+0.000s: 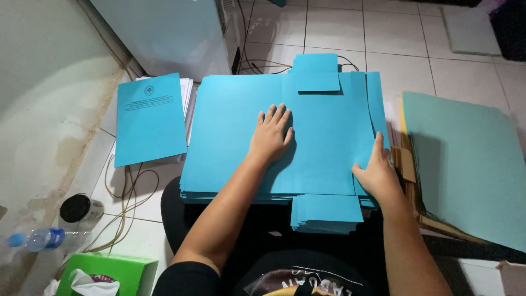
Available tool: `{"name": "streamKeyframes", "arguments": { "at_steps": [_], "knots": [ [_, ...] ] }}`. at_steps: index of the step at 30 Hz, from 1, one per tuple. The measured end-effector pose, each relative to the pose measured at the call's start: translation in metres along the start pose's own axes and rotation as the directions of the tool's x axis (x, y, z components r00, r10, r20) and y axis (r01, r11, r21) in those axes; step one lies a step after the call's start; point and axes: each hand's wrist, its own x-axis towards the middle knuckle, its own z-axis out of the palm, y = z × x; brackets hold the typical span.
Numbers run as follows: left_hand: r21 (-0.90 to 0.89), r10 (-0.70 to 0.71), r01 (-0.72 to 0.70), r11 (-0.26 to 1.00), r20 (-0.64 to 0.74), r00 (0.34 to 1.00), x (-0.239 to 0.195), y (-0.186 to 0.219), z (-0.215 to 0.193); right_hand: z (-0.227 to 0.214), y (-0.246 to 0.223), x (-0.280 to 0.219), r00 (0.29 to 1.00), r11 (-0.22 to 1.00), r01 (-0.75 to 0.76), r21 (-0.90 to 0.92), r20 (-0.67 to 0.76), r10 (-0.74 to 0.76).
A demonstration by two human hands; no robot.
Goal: The person folds light blue paper sheets in half and places them onto a growing stack. They repeatedly pick up a sheet, fold it, and align it with the others on the floor.
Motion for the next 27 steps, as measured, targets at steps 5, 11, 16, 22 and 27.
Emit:
{"name": "streamKeyframes", "arguments": {
  "at_steps": [5, 11, 16, 22, 27],
  "knots": [
    [0.013, 0.006, -0.006, 1.0, 0.017, 1.0, 0.002, -0.003, 0.005, -0.002, -0.004, -0.011, 1.0, 0.997, 0.001, 0.074, -0.025, 0.001],
    [0.02, 0.031, -0.032, 0.999, 0.028, 0.999, 0.001, -0.007, 0.009, 0.042, 0.051, 0.04, 0.962, 0.981, 0.085, -0.177, -0.241, -0.127],
    [0.001, 0.04, -0.04, 0.999, 0.04, 0.998, 0.0, -0.007, 0.005, 0.022, 0.065, 0.042, 0.908, 0.932, 0.098, -0.349, -0.353, -0.228],
    [0.006, 0.052, -0.053, 0.999, 0.134, 0.99, -0.002, -0.001, -0.012, 0.052, 0.119, 0.139, 0.781, 0.464, 0.361, -0.809, -0.01, -0.625],
    [0.02, 0.077, -0.083, 0.996, 0.198, 0.977, -0.002, 0.003, -0.026, 0.057, 0.097, 0.269, 0.448, 0.313, 0.511, -0.801, -0.062, -0.892]
  ]
}}
